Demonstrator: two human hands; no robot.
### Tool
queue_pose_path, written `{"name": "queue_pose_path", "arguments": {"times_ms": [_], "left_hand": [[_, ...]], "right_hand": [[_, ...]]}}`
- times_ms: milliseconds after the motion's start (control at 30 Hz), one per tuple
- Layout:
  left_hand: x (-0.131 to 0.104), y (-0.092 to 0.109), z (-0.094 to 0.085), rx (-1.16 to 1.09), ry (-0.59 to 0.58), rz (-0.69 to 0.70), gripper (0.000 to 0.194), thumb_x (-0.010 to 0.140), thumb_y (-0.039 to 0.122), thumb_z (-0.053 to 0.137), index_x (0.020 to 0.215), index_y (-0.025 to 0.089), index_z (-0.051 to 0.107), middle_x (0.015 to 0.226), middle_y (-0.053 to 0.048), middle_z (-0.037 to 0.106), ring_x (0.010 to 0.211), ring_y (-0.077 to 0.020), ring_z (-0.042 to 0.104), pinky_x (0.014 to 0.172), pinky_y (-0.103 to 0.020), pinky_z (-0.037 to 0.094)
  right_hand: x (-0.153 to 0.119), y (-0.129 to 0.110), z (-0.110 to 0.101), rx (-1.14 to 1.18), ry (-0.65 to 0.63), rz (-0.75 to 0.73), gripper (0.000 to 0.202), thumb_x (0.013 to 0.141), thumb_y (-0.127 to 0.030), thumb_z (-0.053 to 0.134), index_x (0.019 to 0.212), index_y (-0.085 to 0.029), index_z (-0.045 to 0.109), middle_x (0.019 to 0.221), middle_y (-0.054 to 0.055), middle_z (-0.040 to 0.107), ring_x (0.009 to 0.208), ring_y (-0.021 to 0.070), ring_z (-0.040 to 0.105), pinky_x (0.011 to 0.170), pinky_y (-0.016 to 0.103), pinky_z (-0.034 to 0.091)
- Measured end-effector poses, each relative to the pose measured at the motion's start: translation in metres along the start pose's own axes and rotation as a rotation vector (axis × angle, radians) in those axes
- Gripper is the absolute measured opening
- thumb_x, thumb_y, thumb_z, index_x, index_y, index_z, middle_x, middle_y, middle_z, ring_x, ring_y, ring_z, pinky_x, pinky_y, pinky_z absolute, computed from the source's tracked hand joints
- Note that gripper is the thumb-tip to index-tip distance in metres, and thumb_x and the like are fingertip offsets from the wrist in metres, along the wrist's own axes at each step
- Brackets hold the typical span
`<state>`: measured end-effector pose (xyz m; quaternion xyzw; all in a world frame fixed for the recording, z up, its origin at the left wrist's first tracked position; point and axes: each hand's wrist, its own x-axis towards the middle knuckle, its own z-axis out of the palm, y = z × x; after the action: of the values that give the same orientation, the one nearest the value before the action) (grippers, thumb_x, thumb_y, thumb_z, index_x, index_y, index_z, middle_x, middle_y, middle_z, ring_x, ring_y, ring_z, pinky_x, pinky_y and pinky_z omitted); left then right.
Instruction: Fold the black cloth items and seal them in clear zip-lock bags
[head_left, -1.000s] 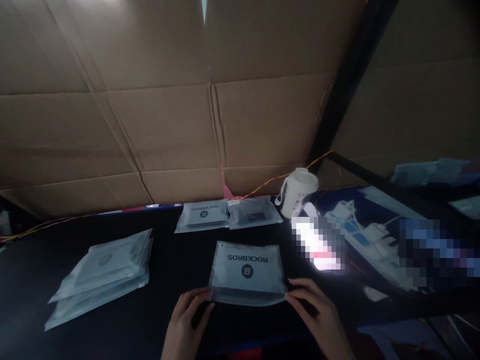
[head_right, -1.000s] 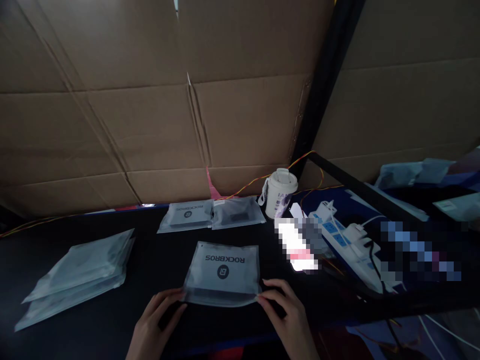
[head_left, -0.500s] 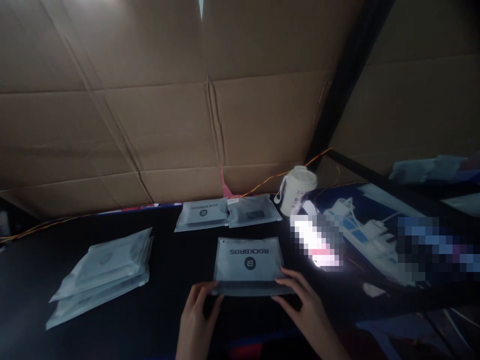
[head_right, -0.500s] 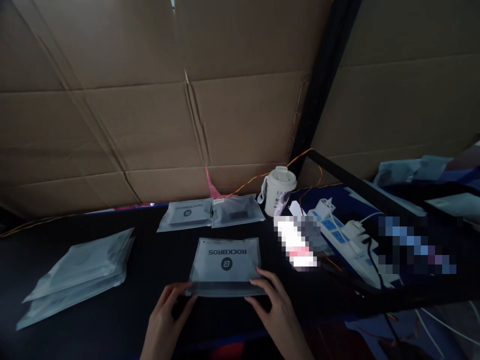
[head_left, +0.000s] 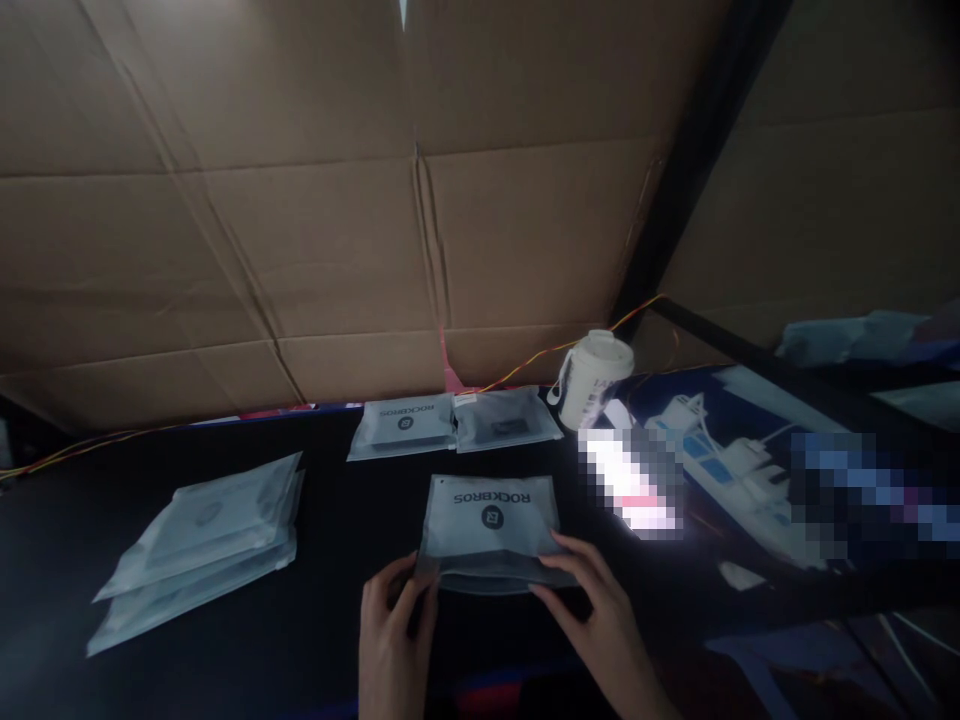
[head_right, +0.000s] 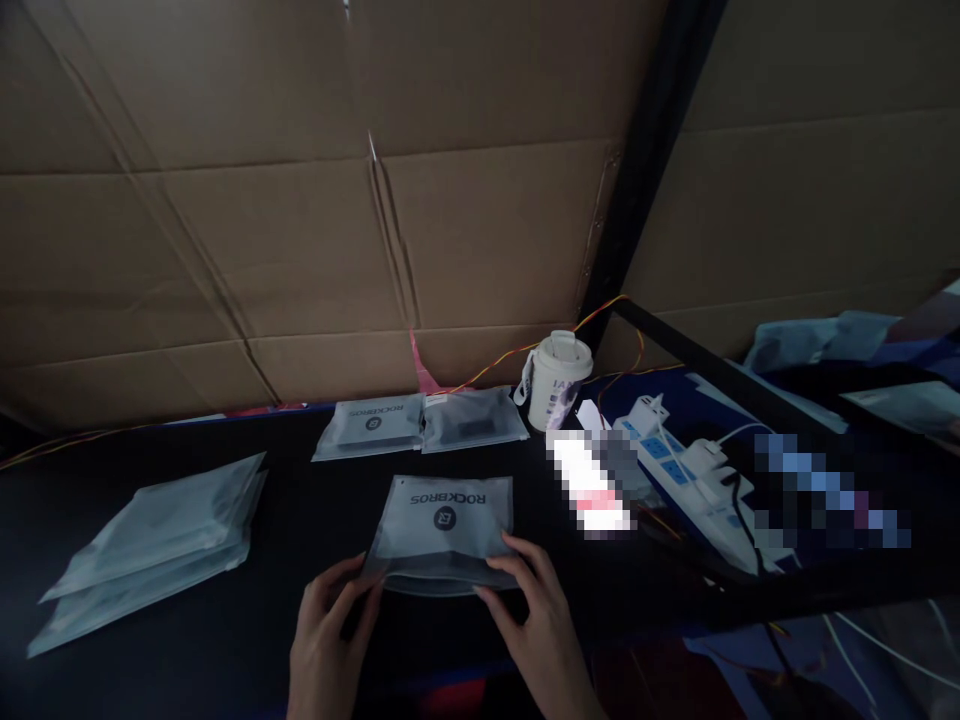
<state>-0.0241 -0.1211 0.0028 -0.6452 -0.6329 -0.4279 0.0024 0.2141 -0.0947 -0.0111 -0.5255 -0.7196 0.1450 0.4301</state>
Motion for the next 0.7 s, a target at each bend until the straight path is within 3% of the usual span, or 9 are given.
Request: {"name": "queue_pose_path", "arguments": {"times_ms": [267, 367, 433, 567, 700], "left_hand": [[0.004, 0.019, -0.005, -0.102, 0.084, 0.058, 0.007, 0.090, 0.018, 0.053, 0.094, 0.021, 0.057, 0.110, -0.008, 0.056, 0.100, -0.0210, 0.059, 0.084, -0.037, 0.053], [0.005, 0.024, -0.003, -0.173, 0.108, 0.086, 0.010, 0.090, 0.014, 0.050, 0.096, 0.021, 0.054, 0.107, -0.007, 0.059, 0.100, -0.0197, 0.060, 0.082, -0.035, 0.053], [0.005, 0.027, -0.001, -0.198, 0.106, 0.095, 0.011, 0.090, 0.013, 0.049, 0.098, 0.021, 0.053, 0.105, -0.007, 0.060, 0.099, -0.0194, 0.061, 0.081, -0.034, 0.053], [0.004, 0.029, 0.001, -0.212, 0.090, 0.084, 0.012, 0.091, 0.013, 0.049, 0.099, 0.020, 0.054, 0.103, -0.007, 0.061, 0.097, -0.0193, 0.062, 0.082, -0.035, 0.053], [0.005, 0.031, 0.000, -0.234, 0.085, 0.088, 0.012, 0.091, 0.013, 0.049, 0.099, 0.020, 0.054, 0.100, -0.006, 0.062, 0.095, -0.0183, 0.062, 0.080, -0.033, 0.053]], "right_hand": [[0.001, -0.022, -0.005, -0.026, 0.101, 0.054, 0.020, 0.083, -0.030, 0.063, 0.102, -0.024, 0.063, 0.114, 0.009, 0.061, 0.103, 0.0237, 0.063, 0.085, 0.039, 0.056], [0.000, -0.041, -0.011, -0.041, 0.230, -0.011, 0.019, 0.082, -0.026, 0.064, 0.101, -0.023, 0.063, 0.115, 0.010, 0.061, 0.106, 0.0258, 0.062, 0.086, 0.043, 0.055], [0.001, -0.057, -0.014, 0.009, 0.250, -0.101, 0.016, 0.082, -0.020, 0.064, 0.097, -0.024, 0.063, 0.106, 0.008, 0.064, 0.101, 0.0241, 0.064, 0.085, 0.041, 0.056], [0.008, -0.080, -0.014, 0.151, 0.018, -0.241, 0.022, 0.084, -0.012, 0.057, 0.101, -0.025, 0.064, 0.094, 0.003, 0.069, 0.093, 0.0178, 0.067, 0.079, 0.028, 0.058], [0.021, -0.082, -0.009, 0.087, -0.140, -0.236, 0.032, 0.090, -0.009, 0.044, 0.114, -0.024, 0.060, 0.105, 0.004, 0.069, 0.100, 0.0163, 0.065, 0.087, 0.029, 0.056]]}}
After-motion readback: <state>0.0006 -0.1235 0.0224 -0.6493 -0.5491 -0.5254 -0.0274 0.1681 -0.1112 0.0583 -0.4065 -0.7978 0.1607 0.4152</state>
